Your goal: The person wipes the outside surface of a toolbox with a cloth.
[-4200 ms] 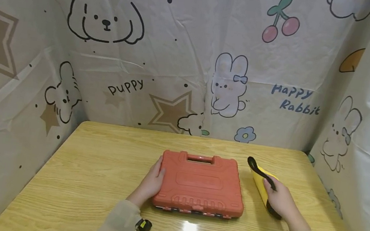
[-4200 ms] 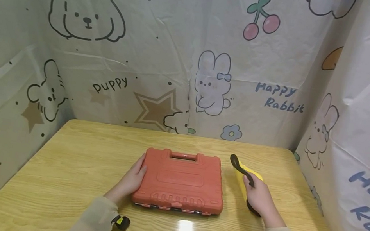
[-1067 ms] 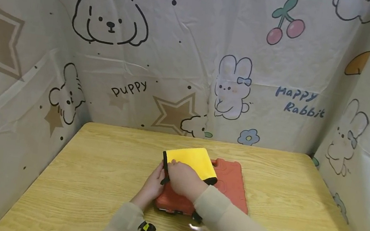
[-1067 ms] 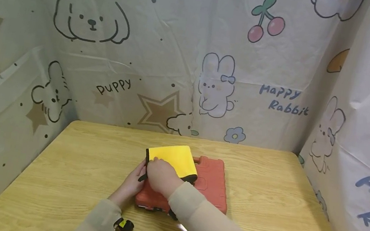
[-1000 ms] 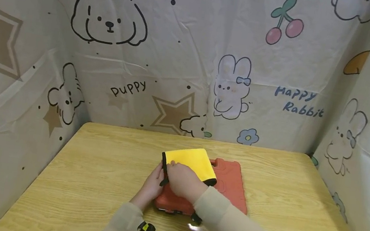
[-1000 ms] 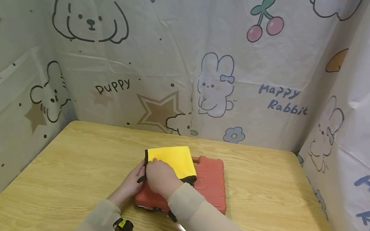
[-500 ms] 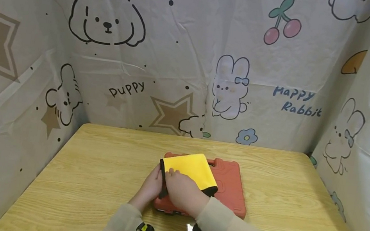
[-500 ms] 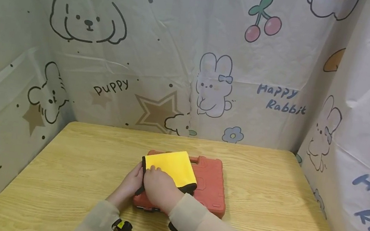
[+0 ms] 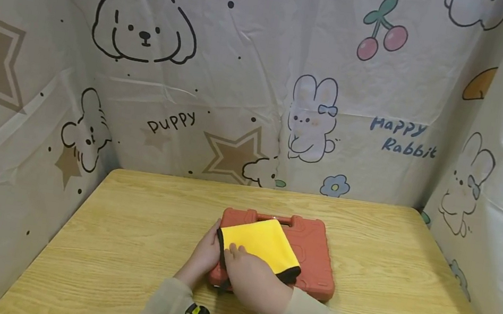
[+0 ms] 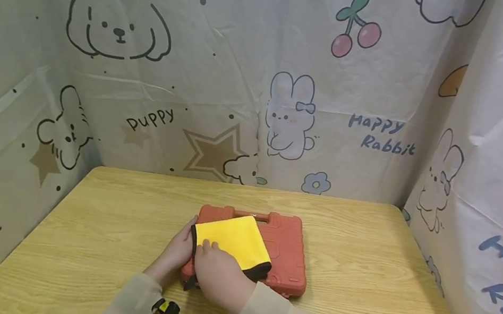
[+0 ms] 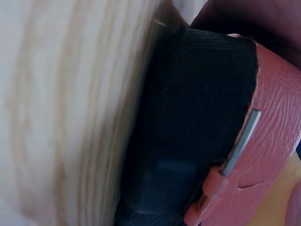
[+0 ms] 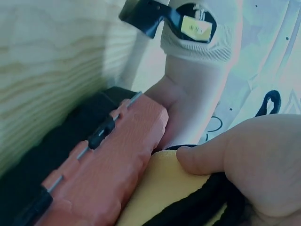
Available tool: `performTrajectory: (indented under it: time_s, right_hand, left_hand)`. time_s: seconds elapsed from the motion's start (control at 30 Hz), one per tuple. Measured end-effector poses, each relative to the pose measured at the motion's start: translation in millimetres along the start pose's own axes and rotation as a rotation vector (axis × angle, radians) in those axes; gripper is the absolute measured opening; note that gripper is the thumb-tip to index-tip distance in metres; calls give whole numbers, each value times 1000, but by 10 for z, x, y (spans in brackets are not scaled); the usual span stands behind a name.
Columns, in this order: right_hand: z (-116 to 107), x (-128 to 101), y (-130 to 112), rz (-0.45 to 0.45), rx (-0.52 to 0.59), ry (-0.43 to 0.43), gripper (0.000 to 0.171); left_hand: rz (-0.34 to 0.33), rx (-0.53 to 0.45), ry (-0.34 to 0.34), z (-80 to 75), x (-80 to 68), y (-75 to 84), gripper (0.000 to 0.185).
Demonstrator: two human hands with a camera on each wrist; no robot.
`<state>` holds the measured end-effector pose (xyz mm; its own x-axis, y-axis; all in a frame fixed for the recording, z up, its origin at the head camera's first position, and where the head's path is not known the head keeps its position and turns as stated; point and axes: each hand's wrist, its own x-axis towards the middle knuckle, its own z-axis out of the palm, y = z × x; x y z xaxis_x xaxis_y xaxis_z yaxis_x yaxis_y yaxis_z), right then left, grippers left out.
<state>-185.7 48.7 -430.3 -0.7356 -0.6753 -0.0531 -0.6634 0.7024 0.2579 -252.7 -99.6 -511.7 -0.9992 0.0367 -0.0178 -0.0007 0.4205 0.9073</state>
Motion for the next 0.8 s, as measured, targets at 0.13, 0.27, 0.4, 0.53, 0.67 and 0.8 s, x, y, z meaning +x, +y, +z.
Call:
performTrajectory:
  time_s: [0.13,0.27,0.4,0.53,0.67,0.8]
  right_hand:
    - [-5,-66,-15,-4,69,-12,44]
    - [4,-126,-20,-14,115,-10,43]
    - [12,-182,-33,-17,126,-8,44]
    - [-3,-236,-54,-24,115,5,45]
    - [-22,-287,-63,-47,96,-18,49]
    - [-23,-325,-63,-65,138,-37,55]
  left_hand:
    - [-2,1,7,3,4,-14,52]
    - [-15,-11,6,12,-1,-14,52]
    - [-20,-22,-6,7,-16,4,52]
    - [-20,-20,-15,-4,-24,9,52]
    - [-21,-21,-25,-12,-25,1,53]
    - [-6,-9,-30,-10,-24,-12,52]
